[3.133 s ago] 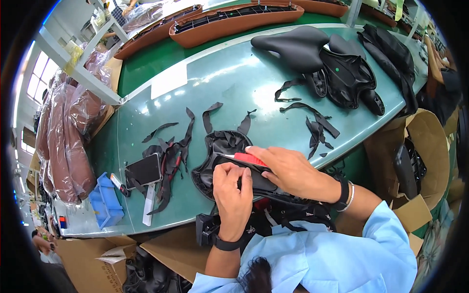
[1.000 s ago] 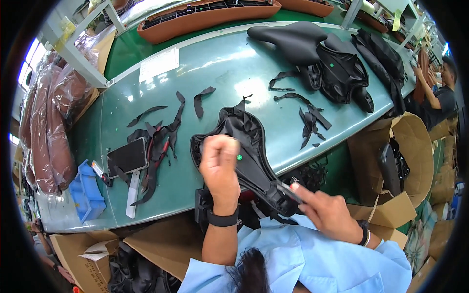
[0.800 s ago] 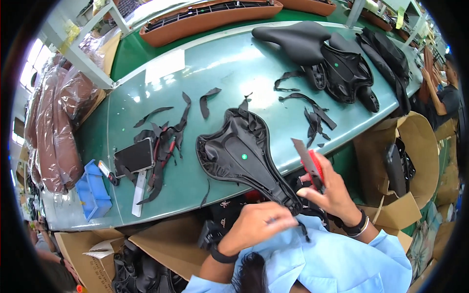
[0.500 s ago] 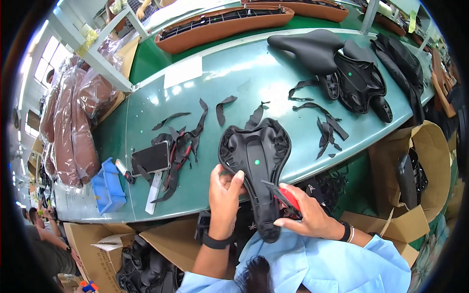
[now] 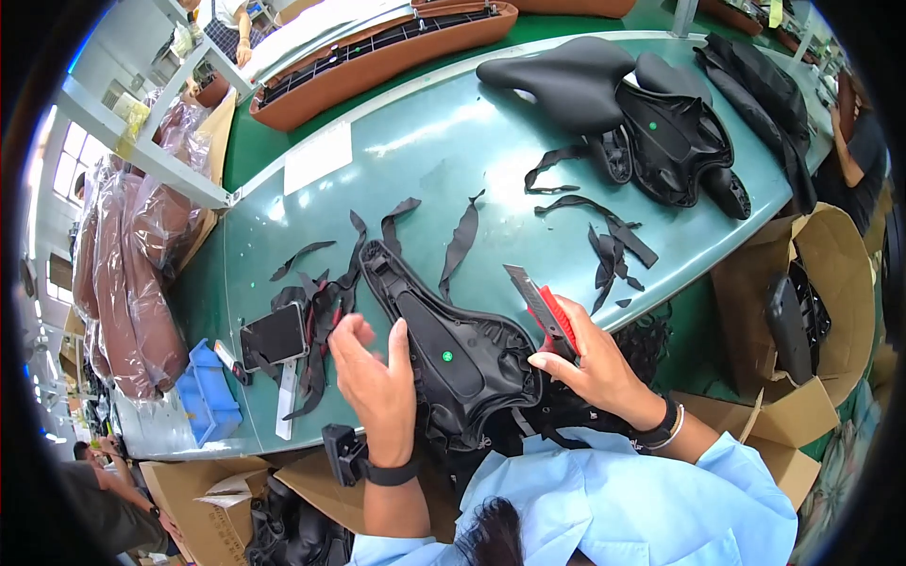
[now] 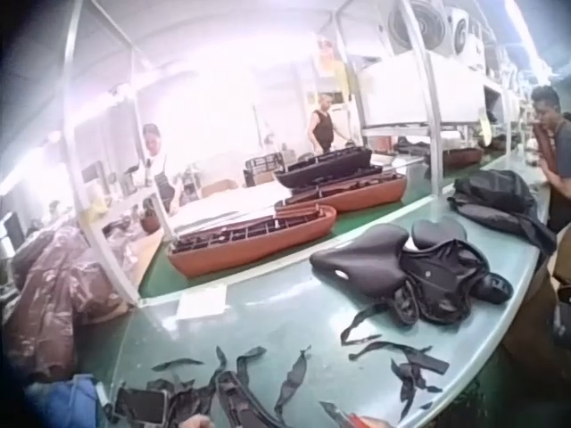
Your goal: The person trims excess material from the edges of a bicycle seat using a utility knife, pulling away the scraps by hand. They then place the finished seat into a cardboard box and begin trimming another one.
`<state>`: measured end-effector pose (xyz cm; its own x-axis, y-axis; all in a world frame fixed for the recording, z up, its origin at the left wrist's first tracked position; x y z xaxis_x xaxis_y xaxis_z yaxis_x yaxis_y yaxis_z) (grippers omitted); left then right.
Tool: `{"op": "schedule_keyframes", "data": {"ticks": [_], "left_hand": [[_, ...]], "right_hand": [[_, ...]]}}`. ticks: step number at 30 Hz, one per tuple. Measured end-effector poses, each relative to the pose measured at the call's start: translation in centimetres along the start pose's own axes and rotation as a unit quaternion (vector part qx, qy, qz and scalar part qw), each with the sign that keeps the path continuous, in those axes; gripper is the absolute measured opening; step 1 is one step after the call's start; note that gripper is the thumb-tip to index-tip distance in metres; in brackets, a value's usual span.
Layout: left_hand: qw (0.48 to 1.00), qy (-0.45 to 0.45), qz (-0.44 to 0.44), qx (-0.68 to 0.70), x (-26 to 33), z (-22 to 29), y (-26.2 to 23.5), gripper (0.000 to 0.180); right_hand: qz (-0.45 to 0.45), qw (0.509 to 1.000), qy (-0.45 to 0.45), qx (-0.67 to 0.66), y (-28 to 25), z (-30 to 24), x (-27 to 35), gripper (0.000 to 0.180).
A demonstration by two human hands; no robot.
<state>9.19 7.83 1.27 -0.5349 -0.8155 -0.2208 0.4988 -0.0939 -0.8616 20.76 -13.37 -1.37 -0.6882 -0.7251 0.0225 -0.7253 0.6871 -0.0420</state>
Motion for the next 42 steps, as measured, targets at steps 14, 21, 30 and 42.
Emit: {"op": "schedule_keyframes", "data": {"ticks": [14, 21, 30, 42], "left_hand": [[0.868, -0.085, -0.343, 0.350, -2.6, -0.5, -0.8, 0.020], [0.858, -0.103, -0.321, 0.387, -1.7, -1.3, 0.0, 0.022], [0.855, -0.139, -0.221, 0.449, 2.4, -1.7, -1.8, 0.028], [0.932, -0.144, -0.002, 0.333, 6.5, -3.4, 0.7, 0.052]], "right_hand": [[-0.196, 0.857, -0.199, 0.433, -1.7, -3.8, -1.2, 0.054], [-0.215, 0.868, -0.152, 0.422, -1.5, -3.2, 2.2, 0.075], [-0.080, 0.933, -0.115, 0.332, -0.2, -3.0, 3.7, 0.072], [0.073, 0.989, -0.096, 0.084, -0.4, -3.2, -4.6, 0.062]]}}
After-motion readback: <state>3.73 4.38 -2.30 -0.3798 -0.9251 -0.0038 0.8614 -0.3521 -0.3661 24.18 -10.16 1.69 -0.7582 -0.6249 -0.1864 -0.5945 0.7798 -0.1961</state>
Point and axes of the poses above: each hand's wrist, its own x-axis away from the middle knuckle, its own y-axis out of the palm, z = x × y, the point moved 2 cm from there along -x, towards the middle knuckle, and after that the axes turned 14 degrees about -x, right-handed, at the moved point
